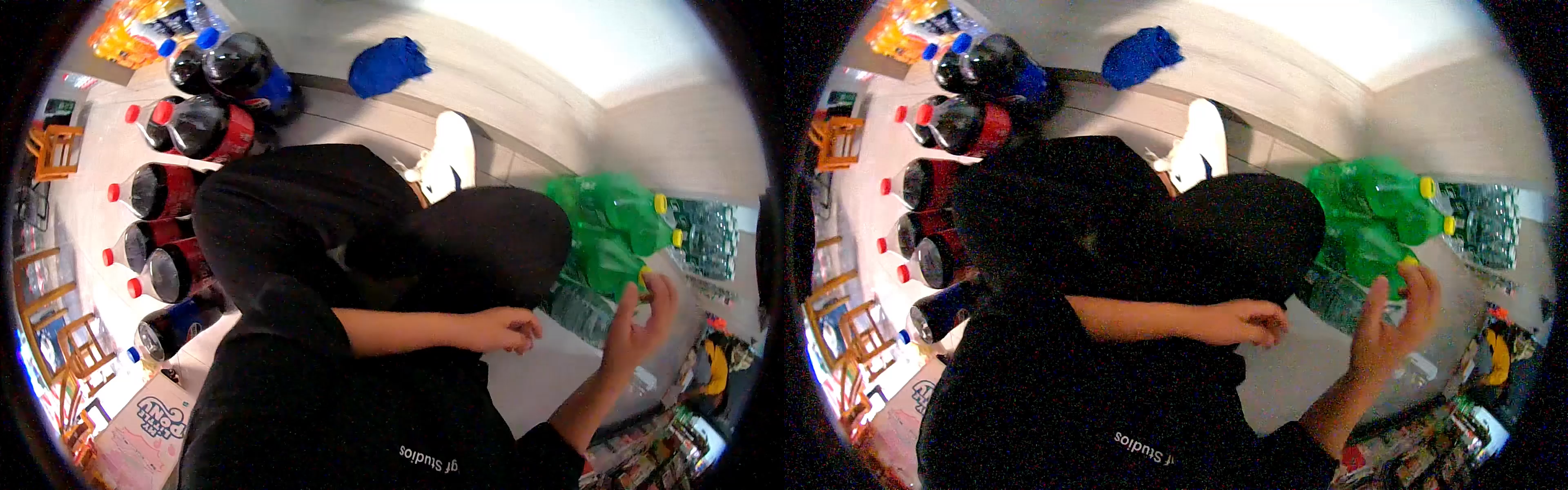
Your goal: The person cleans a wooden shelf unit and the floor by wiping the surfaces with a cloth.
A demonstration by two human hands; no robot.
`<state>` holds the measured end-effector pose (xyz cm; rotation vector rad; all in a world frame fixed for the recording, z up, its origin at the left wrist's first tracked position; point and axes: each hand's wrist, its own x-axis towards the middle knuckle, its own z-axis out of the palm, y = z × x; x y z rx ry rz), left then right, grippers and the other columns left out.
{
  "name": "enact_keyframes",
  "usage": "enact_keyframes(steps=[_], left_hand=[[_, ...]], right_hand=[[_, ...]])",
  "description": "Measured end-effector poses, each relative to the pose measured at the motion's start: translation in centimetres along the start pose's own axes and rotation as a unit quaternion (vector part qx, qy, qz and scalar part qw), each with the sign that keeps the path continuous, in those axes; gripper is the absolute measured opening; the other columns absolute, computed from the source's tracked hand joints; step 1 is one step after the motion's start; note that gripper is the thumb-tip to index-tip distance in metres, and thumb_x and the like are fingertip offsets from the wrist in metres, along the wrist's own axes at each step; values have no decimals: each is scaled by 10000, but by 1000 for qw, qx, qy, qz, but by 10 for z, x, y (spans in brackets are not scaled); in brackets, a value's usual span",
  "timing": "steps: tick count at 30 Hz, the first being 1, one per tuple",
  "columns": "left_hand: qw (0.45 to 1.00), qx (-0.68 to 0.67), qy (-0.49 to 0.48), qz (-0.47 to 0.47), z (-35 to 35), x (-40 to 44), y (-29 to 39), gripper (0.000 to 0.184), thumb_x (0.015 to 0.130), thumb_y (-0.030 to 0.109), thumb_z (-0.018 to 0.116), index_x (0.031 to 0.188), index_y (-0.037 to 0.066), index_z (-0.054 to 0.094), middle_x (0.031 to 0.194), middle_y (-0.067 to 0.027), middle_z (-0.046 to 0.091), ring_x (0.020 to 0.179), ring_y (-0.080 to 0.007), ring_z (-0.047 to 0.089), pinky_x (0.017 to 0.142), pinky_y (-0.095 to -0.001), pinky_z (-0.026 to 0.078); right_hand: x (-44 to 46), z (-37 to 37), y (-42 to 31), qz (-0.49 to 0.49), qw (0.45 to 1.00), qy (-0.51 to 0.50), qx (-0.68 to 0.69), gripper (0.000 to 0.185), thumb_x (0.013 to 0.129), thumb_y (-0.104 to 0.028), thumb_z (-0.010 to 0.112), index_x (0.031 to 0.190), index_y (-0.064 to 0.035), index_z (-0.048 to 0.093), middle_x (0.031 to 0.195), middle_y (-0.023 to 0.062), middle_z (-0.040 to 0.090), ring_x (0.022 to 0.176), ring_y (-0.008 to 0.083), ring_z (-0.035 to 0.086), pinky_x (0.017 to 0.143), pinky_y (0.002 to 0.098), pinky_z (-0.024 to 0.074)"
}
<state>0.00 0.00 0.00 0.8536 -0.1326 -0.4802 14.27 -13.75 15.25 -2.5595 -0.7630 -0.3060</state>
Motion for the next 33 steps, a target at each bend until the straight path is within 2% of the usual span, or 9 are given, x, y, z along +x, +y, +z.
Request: enact_keyframes(steps=[3, 5, 7, 11, 15, 20, 23, 27, 33], left_hand=[[1000, -18, 19, 6, -14, -51, 18, 237, 881, 120, 576, 1106, 53, 547, 939, -59, 606, 875, -153, 578, 792, -293, 474], [991, 70, 88, 71, -32, -72, 33, 223, 905, 95, 577, 1118, 41, 544, 985, -43, 604, 931, -125, 570, 832, -280, 470], [957, 195, 186, 107, -53, -101, 65, 217, 912, 98, 556, 1118, 33, 543, 997, -81, 612, 956, -164, 587, 846, -308, 475], [861, 366, 333, 119, -83, -154, 133, 263, 862, 99, 588, 1106, 9, 547, 1005, -141, 611, 940, -239, 614, 829, -336, 489], [800, 423, 416, 88, -99, -195, 186, 305, 845, 97, 584, 1132, 1, 548, 992, -147, 613, 915, -252, 619, 818, -345, 494], [712, 514, 472, 77, -123, -210, 188, 346, 840, 165, 600, 1143, 5, 548, 1049, -182, 610, 974, -357, 592, 876, -407, 472], [750, 518, 412, 4, -127, -210, 185, 378, 836, 179, 612, 1171, 16, 543, 1063, -187, 609, 993, -353, 590, 885, -421, 471], [771, 514, 377, 8, -130, -205, 181, 426, 824, 204, 634, 1198, 26, 534, 1077, -172, 605, 988, -332, 597, 875, -405, 483], [772, 517, 369, -10, -136, -198, 178, 509, 811, 232, 648, 1260, 43, 502, 1148, -162, 571, 1027, -321, 580, 884, -413, 480]], right_hand=[[29, 55, -99, -164, 984, -62, 10, 444, 759, -156, 678, 1167, -38, 549, 1195, 209, 513, 1114, 370, 495, 948, 454, 407], [49, 89, -137, -223, 965, -136, 33, 465, 748, -158, 683, 1174, -35, 542, 1230, 232, 483, 1120, 409, 484, 952, 451, 406], [69, 133, -169, -302, 934, -173, 79, 518, 733, -187, 698, 1197, -37, 524, 1254, 248, 461, 1142, 428, 468, 953, 458, 408], [99, 215, -207, -361, 892, -267, 51, 539, 770, -228, 671, 1272, -121, 509, 1343, 203, 425, 1252, 391, 400, 1021, 461, 376], [127, 297, -220, -419, 871, -253, 33, 535, 794, -251, 655, 1299, -158, 504, 1390, 175, 406, 1302, 368, 357, 1046, 464, 349], [159, 370, -226, -444, 867, -228, -4, 478, 822, -260, 637, 1287, -223, 532, 1416, 125, 407, 1341, 326, 315, 1093, 496, 261], [165, 396, -222, -455, 858, -237, -35, 450, 854, -318, 615, 1290, -233, 541, 1420, 118, 398, 1341, 325, 315, 1110, 504, 216], [174, 422, -219, -481, 857, -185, 21, 427, 829, -387, 626, 1242, -290, 576, 1348, 87, 467, 1294, 311, 361, 1070, 577, 231], [183, 459, -270, -386, 918, -92, -15, 379, 831, -363, 611, 1197, -264, 622, 1221, 105, 499, 1157, 332, 415, 978, 616, 284]])
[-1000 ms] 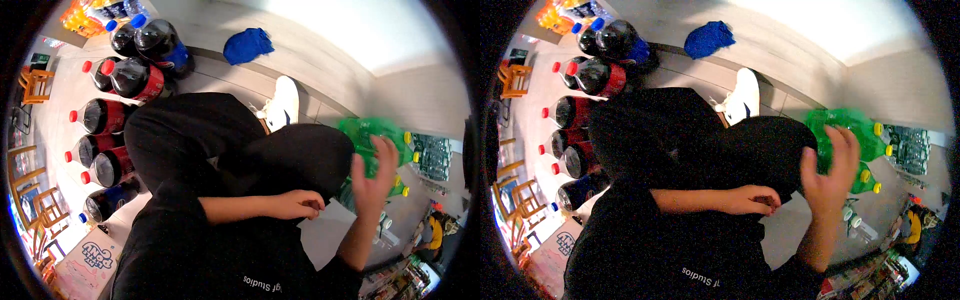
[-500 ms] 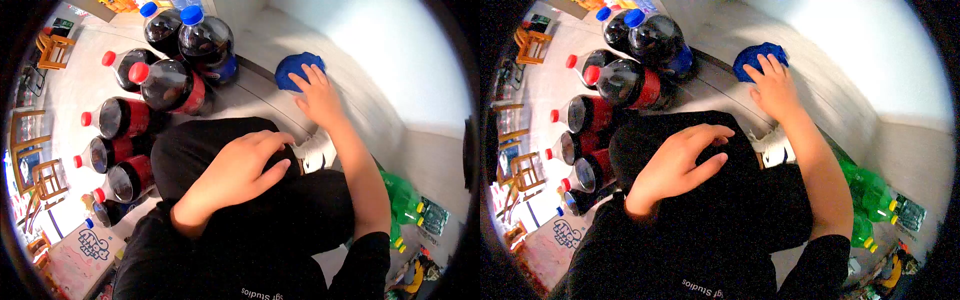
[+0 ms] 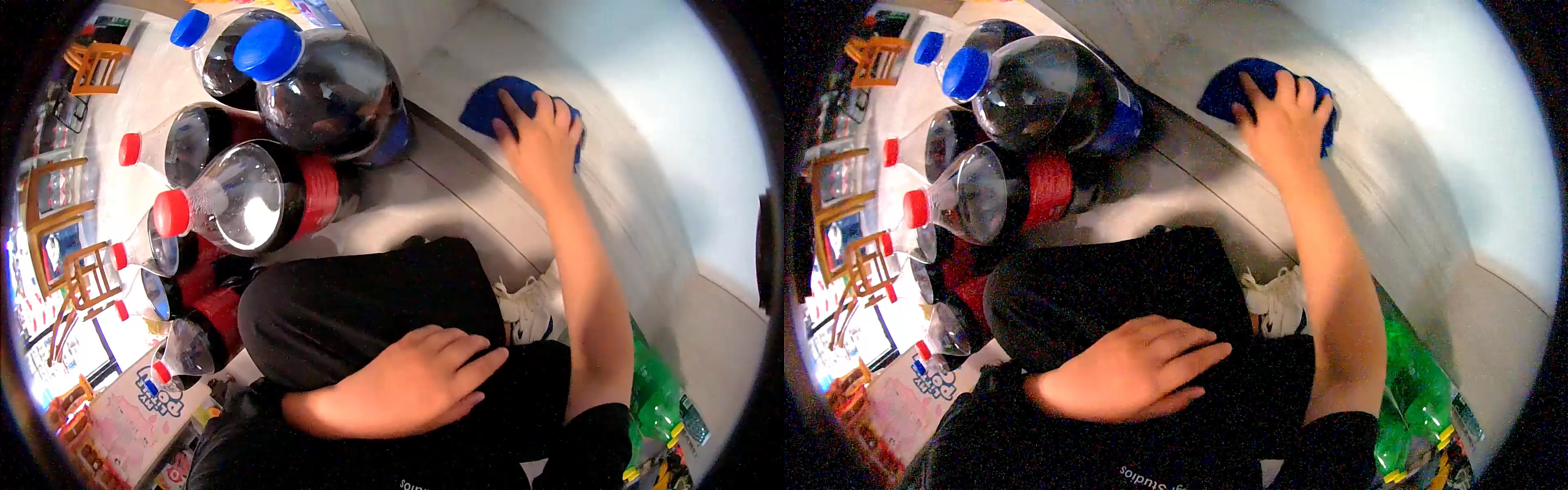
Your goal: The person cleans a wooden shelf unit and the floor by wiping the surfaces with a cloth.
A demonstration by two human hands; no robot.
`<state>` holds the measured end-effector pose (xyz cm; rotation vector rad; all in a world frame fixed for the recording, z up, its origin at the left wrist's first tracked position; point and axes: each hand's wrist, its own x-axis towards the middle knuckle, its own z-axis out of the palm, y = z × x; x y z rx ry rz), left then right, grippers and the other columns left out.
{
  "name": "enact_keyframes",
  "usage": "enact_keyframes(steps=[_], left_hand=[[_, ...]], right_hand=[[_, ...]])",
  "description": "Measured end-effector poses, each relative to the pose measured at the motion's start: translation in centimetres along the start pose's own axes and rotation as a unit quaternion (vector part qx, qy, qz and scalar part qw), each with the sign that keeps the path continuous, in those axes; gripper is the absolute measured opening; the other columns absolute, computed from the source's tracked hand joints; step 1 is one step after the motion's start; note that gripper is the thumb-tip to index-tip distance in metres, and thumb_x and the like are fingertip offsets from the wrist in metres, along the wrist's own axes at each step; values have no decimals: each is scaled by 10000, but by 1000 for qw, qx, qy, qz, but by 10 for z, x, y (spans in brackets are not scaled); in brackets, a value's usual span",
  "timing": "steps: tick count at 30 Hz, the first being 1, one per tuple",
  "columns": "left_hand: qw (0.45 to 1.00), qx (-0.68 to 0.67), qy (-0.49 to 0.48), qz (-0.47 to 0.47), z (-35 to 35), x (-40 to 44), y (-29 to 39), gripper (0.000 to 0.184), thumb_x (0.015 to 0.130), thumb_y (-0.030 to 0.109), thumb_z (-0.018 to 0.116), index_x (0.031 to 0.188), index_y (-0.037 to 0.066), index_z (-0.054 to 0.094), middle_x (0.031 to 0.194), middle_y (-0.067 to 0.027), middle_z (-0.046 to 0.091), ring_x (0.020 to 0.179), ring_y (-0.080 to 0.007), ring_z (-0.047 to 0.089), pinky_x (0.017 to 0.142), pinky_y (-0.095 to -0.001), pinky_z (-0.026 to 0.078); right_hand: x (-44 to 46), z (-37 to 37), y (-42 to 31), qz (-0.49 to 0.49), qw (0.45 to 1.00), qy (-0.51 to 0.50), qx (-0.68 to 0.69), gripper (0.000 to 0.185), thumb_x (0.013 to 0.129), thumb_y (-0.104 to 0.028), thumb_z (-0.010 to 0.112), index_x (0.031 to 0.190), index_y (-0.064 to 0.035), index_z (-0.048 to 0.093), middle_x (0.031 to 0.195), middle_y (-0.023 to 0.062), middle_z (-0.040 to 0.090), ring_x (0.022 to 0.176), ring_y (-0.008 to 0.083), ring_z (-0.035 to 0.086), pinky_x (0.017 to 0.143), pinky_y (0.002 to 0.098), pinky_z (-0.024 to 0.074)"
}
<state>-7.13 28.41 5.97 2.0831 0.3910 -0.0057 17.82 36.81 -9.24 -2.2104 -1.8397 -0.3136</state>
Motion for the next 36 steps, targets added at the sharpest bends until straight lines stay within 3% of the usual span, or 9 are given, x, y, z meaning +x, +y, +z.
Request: enact_keyframes(steps=[4, 13, 16, 18, 21, 25, 30, 32, 36], left_hand=[[1000, 0, -27, -8, 3, 1, -4, 560, 807, 254, 650, 1299, 57, 470, 1190, -165, 546, 1051, -324, 568, 895, -424, 474], [999, 21, -47, -13, 6, -1, -5, 577, 826, 282, 629, 1326, 66, 437, 1238, -180, 510, 1082, -350, 546, 927, -443, 453], [999, 12, -47, -24, 8, -2, -5, 575, 831, 291, 621, 1326, 67, 434, 1242, -183, 508, 1089, -351, 541, 942, -446, 443], [998, 21, -46, -26, 7, -4, -4, 571, 832, 292, 618, 1324, 67, 436, 1245, -184, 506, 1095, -351, 538, 949, -447, 438], [998, 38, -41, -26, 9, -9, -4, 563, 835, 294, 612, 1319, 67, 438, 1251, -184, 504, 1110, -352, 530, 964, -450, 428], [998, 46, -40, -15, 12, -11, -6, 554, 840, 295, 603, 1319, 71, 435, 1253, -182, 505, 1130, -353, 519, 980, -455, 416], [997, 49, -52, -18, 11, -10, -4, 555, 841, 295, 600, 1321, 72, 433, 1250, -181, 511, 1130, -354, 520, 992, -458, 405], [997, 47, -53, -20, 12, -10, -4, 555, 841, 295, 600, 1321, 72, 433, 1250, -182, 513, 1130, -354, 521, 997, -459, 401], [996, 63, -58, -22, 13, -11, -2, 569, 829, 298, 610, 1320, 70, 434, 1253, -186, 510, 1126, -354, 522, 998, -458, 401]], right_hand=[[30, 20, -40, -28, 998, -30, 38, 446, 799, -217, 638, 1230, -327, 595, 1248, 97, 483, 1181, 315, 398, 1017, 579, 253], [43, 25, -76, 6, 999, -5, 47, 343, 821, -294, 614, 1161, -325, 641, 1202, 83, 506, 1179, 310, 402, 1022, 593, 249], [37, 28, -77, -10, 997, -10, 75, 304, 844, -367, 588, 1137, -317, 651, 1191, 88, 528, 1175, 341, 416, 1015, 653, 223], [42, 40, -69, -27, 996, 55, 60, 276, 851, -380, 573, 1103, -321, 667, 1152, 84, 550, 1148, 333, 440, 1002, 644, 251], [62, 48, -56, 34, 996, 77, -23, 279, 831, -297, 590, 1093, -337, 677, 1082, 69, 569, 1062, 312, 488, 941, 576, 334], [72, 52, -65, 106, 988, 88, -69, 309, 798, -216, 569, 1042, -357, 696, 1049, 50, 577, 1032, 301, 501, 902, 545, 362], [54, 46, -81, 48, 998, 33, 23, 303, 794, -206, 568, 1022, -351, 707, 1068, 42, 573, 1055, 287, 492, 920, 529, 356], [48, 45, -81, -28, 994, 94, 39, 298, 791, -211, 585, 1030, -339, 707, 1090, 44, 573, 1072, 280, 486, 920, 518, 357], [66, 40, -66, 2, 999, 48, 18, 322, 787, -194, 597, 1055, -340, 700, 1109, 44, 577, 1082, 295, 483, 923, 511, 351]])
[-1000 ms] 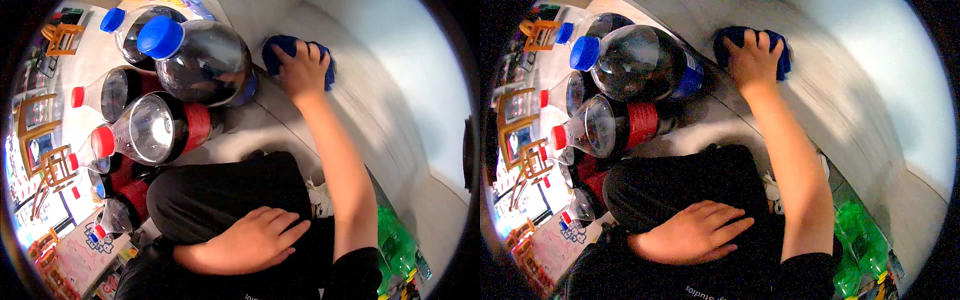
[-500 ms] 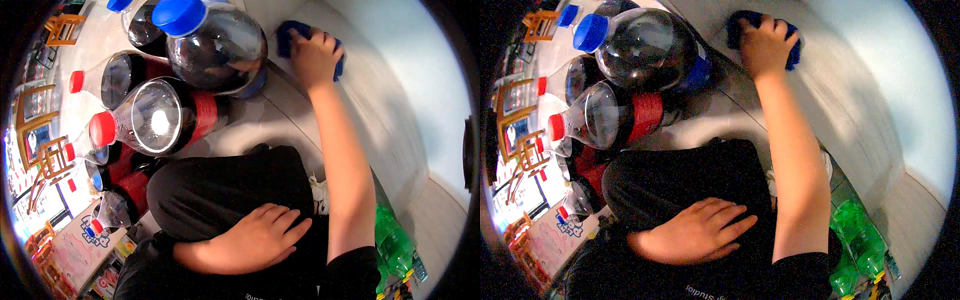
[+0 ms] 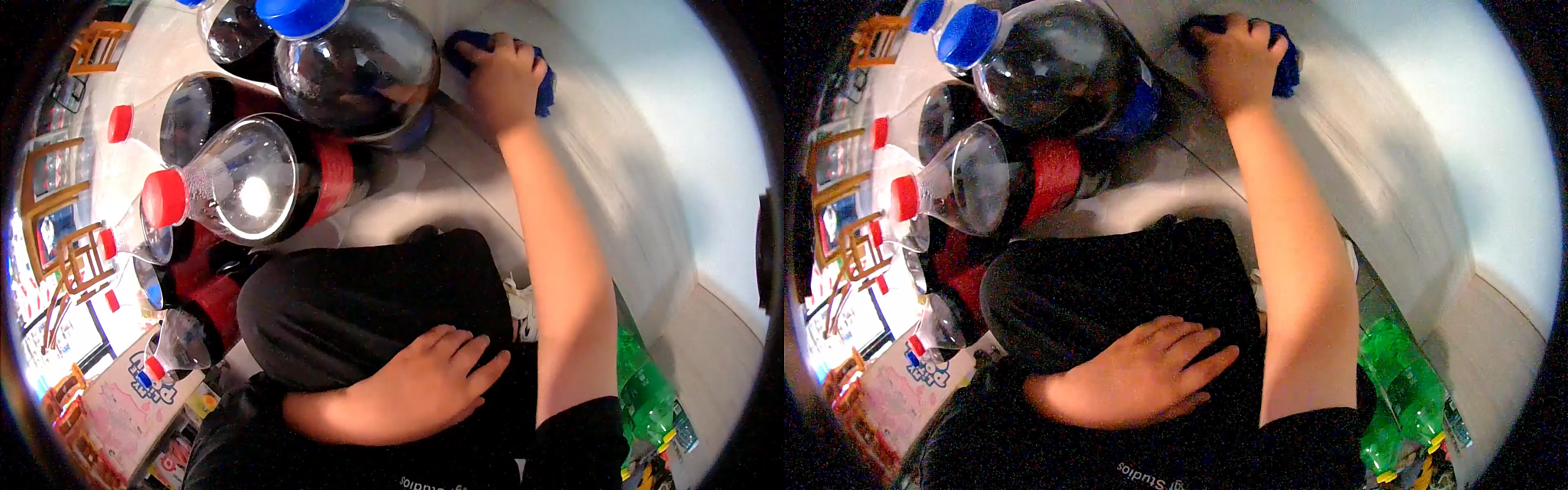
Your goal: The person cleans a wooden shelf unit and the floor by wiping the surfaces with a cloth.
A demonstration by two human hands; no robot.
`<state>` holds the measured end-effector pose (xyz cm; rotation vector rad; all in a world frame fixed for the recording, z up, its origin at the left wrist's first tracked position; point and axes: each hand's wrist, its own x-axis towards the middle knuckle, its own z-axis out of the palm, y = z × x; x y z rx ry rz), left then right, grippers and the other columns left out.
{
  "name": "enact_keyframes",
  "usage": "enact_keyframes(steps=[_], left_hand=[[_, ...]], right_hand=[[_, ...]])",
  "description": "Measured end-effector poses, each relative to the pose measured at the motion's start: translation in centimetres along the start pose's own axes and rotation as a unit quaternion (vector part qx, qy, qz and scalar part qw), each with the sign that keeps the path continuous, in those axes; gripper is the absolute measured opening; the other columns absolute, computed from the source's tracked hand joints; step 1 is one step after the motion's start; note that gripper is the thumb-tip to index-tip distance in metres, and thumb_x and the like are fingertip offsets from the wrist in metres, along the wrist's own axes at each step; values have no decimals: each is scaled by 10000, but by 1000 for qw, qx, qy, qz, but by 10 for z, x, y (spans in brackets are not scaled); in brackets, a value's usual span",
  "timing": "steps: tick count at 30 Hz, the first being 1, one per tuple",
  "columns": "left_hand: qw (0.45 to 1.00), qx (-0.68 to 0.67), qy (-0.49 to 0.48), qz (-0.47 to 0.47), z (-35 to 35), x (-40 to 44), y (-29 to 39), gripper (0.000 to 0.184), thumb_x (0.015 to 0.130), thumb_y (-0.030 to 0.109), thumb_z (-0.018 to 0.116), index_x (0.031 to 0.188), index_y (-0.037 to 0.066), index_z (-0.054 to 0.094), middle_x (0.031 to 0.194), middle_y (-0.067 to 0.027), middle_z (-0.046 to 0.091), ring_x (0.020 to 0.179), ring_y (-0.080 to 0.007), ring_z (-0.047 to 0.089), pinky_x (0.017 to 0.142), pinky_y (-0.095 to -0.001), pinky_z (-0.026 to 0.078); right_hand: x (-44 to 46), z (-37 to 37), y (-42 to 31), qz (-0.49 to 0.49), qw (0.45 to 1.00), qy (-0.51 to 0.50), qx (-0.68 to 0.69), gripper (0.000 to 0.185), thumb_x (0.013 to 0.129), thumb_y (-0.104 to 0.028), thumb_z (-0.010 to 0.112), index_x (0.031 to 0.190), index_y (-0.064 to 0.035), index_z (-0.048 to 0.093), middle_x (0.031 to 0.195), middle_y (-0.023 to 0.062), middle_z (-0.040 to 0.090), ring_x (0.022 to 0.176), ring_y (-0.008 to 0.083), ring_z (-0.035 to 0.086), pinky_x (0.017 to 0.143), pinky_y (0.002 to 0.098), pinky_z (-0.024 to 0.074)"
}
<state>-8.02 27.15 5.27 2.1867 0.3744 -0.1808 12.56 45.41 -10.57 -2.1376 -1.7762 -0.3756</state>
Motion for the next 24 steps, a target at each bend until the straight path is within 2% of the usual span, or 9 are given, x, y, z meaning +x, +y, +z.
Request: enact_keyframes(steps=[5, 7, 11, 14, 15, 18, 19, 22, 24], left_hand=[[1000, 6, 8, 0, 2, 2, 0, 575, 816, 296, 620, 1311, 63, 442, 1251, -191, 511, 1119, -359, 524, 991, -458, 406], [1000, 3, -4, -5, 1, 5, 1, 567, 818, 293, 619, 1305, 58, 447, 1250, -192, 511, 1115, -363, 525, 992, -460, 402], [1000, 5, -6, -2, 3, 1, -1, 565, 820, 291, 618, 1306, 60, 447, 1250, -193, 511, 1118, -364, 522, 997, -462, 397], [1000, -5, 2, -7, 2, 1, -1, 562, 821, 287, 617, 1307, 63, 447, 1251, -195, 510, 1123, -365, 518, 1001, -460, 394], [1000, -1, 0, -6, 2, 2, 0, 558, 824, 286, 614, 1308, 64, 447, 1253, -196, 509, 1126, -365, 517, 1002, -459, 394], [1000, 6, -11, -5, 3, 5, 0, 550, 832, 287, 607, 1309, 66, 446, 1258, -197, 508, 1129, -365, 517, 1004, -456, 393], [1000, 12, -18, -4, 2, 4, 1, 547, 837, 290, 602, 1310, 66, 446, 1260, -197, 507, 1129, -365, 518, 1005, -454, 393], [1000, 1, -10, -7, 6, 3, -1, 542, 839, 293, 600, 1308, 67, 449, 1256, -199, 510, 1129, -365, 519, 1003, -457, 394], [1000, 3, -4, -7, 5, 4, -1, 540, 839, 292, 599, 1307, 66, 451, 1252, -200, 512, 1130, -365, 519, 1003, -458, 394]], right_hand=[[-3, 3, -4, 12, 999, -23, -19, 345, 796, -170, 577, 1066, -352, 692, 1117, 44, 580, 1058, 299, 500, 922, 504, 354], [-8, 2, 1, -71, 997, 18, 9, 346, 808, -161, 552, 1060, -351, 694, 1112, 41, 582, 1039, 300, 509, 915, 505, 358], [9, 4, 5, 12, 1000, 5, -19, 365, 820, -156, 529, 1063, -377, 691, 1115, 43, 572, 1067, 298, 500, 926, 501, 357], [0, 3, -9, 1, 998, -48, -33, 356, 820, -154, 531, 1043, -377, 697, 1123, 44, 568, 1072, 298, 502, 915, 500, 361], [-9, 3, -9, -42, 999, -13, -2, 344, 826, -153, 528, 1032, -369, 698, 1124, 49, 569, 1072, 299, 501, 903, 501, 365], [-1, 4, 3, -51, 999, -11, -3, 341, 824, -153, 540, 1037, -370, 694, 1121, 51, 569, 1077, 298, 498, 922, 504, 354], [8, -2, 4, -8, 997, -55, -44, 348, 820, -157, 554, 1059, -373, 685, 1128, 58, 564, 1080, 301, 497, 937, 509, 341], [4, -5, -8, 27, 997, -70, -31, 345, 813, -172, 569, 1071, -374, 678, 1128, 58, 558, 1076, 300, 498, 936, 510, 339], [-2, 4, -7, -10, 999, -29, -23, 340, 818, -178, 558, 1068, -374, 680, 1113, 59, 559, 1067, 297, 500, 935, 512, 342]])
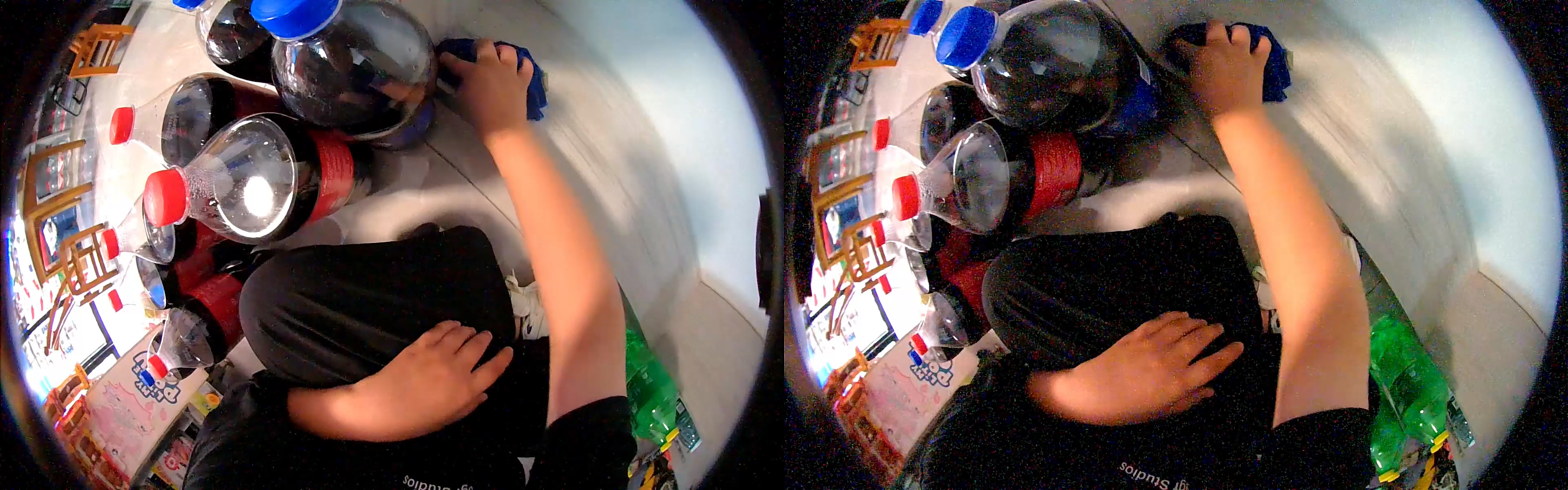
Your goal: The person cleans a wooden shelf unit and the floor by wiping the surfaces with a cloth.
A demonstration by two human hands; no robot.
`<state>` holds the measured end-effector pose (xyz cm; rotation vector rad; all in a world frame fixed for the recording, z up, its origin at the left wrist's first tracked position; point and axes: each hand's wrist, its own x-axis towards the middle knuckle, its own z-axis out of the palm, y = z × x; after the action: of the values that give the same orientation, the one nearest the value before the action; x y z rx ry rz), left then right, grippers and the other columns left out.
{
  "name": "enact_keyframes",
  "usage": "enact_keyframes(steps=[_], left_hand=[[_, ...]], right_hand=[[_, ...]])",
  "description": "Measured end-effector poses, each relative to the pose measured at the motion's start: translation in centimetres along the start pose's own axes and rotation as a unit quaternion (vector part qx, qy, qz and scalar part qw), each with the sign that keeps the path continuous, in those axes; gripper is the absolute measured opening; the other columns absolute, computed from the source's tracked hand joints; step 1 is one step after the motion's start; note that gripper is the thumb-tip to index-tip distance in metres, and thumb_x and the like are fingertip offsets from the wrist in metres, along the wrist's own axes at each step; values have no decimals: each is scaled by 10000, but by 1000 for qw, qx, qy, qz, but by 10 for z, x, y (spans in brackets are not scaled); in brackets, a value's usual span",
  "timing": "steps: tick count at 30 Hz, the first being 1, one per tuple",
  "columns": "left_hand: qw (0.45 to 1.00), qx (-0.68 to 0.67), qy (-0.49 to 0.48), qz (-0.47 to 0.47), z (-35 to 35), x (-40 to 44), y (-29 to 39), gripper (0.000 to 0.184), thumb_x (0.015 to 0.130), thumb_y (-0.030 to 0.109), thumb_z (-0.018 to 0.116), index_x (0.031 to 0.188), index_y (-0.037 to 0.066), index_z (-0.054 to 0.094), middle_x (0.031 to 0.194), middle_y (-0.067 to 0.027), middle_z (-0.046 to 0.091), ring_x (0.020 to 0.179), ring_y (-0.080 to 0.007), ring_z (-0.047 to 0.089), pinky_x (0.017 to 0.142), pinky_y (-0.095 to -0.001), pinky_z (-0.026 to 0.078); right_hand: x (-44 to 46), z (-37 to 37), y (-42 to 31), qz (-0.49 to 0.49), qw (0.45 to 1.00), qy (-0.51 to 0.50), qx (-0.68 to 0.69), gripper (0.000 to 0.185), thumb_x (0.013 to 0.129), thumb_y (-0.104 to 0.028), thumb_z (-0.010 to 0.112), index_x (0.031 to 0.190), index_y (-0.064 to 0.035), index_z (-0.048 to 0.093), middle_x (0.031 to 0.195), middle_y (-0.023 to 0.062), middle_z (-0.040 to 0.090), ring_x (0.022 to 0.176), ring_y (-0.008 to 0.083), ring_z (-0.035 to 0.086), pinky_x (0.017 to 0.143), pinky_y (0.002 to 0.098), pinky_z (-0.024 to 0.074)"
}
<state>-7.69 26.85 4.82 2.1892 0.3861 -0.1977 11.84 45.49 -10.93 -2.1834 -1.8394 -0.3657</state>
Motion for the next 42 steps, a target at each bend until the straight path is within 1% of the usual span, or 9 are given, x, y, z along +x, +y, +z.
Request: enact_keyframes(steps=[2, 6, 10, 15, 22, 23, 33, 38, 42], left_hand=[[1000, -2, 4, 0, 1, 2, 1, 538, 839, 292, 599, 1305, 66, 453, 1248, -202, 515, 1131, -365, 518, 1002, -459, 395], [1000, 3, -10, -3, 2, 1, -1, 535, 840, 291, 598, 1303, 66, 455, 1245, -197, 518, 1132, -363, 518, 1002, -462, 395], [1000, -2, -2, 0, 0, 2, 1, 543, 834, 291, 604, 1306, 67, 455, 1245, -193, 520, 1131, -367, 516, 1003, -458, 393], [1000, 10, -9, -7, 0, -1, 1, 550, 829, 290, 609, 1309, 71, 455, 1252, -195, 514, 1137, -369, 510, 1011, -455, 385], [1000, 8, -26, -9, -4, 0, 2, 570, 825, 286, 614, 1324, 73, 437, 1272, -202, 499, 1158, -371, 499, 1026, -463, 373], [999, 9, -29, -8, -4, -2, 1, 570, 825, 286, 614, 1324, 73, 437, 1272, -202, 499, 1158, -371, 499, 1026, -463, 373], [1000, -5, -27, 6, -1, -4, -3, 581, 829, 323, 611, 1331, 92, 435, 1257, -178, 511, 1156, -346, 508, 1023, -455, 384], [1000, -6, -29, 1, -3, -1, -3, 578, 831, 325, 610, 1336, 105, 436, 1255, -168, 514, 1161, -331, 508, 1025, -452, 382], [999, -4, -38, -11, -4, 1, -2, 575, 838, 327, 603, 1340, 104, 432, 1261, -164, 510, 1163, -320, 507, 1028, -446, 378]], right_hand=[[-2, -8, 9, -67, 997, -2, 31, 332, 824, -182, 549, 1060, -374, 684, 1090, 58, 566, 1052, 299, 507, 943, 519, 340], [8, -4, 5, 46, 999, 11, -7, 315, 833, -211, 552, 1074, -369, 679, 1083, 66, 570, 1039, 295, 517, 948, 503, 336], [-8, -5, 2, -54, 998, 31, 25, 309, 837, -203, 543, 1064, -352, 690, 1080, 57, 574, 1038, 299, 515, 915, 517, 367], [5, -9, -2, 29, 999, 8, -13, 302, 829, -222, 563, 1068, -356, 688, 1105, 56, 567, 1059, 272, 504, 949, 526, 325], [8, -9, 12, 12, 998, -53, -19, 378, 821, -167, 524, 1114, -359, 667, 1127, 64, 574, 1066, 293, 516, 935, 529, 345], [8, -4, 21, 26, 998, 19, -47, 380, 810, -159, 521, 1108, -343, 670, 1103, 63, 585, 1038, 300, 526, 887, 520, 361], [-5, 2, 33, 69, 992, 109, -12, 286, 787, -399, 648, 1055, -306, 685, 1073, 68, 587, 1033, 296, 501, 877, 498, 340], [-8, 2, 29, -2, 966, 252, 52, 170, 715, -246, 703, 884, -233, 699, 1009, 31, 584, 997, 265, 508, 871, 465, 359], [-16, 1, 34, -34, 981, 130, 138, 168, 679, -177, 694, 845, -202, 690, 940, -8, 576, 930, 233, 522, 821, 405, 390]])
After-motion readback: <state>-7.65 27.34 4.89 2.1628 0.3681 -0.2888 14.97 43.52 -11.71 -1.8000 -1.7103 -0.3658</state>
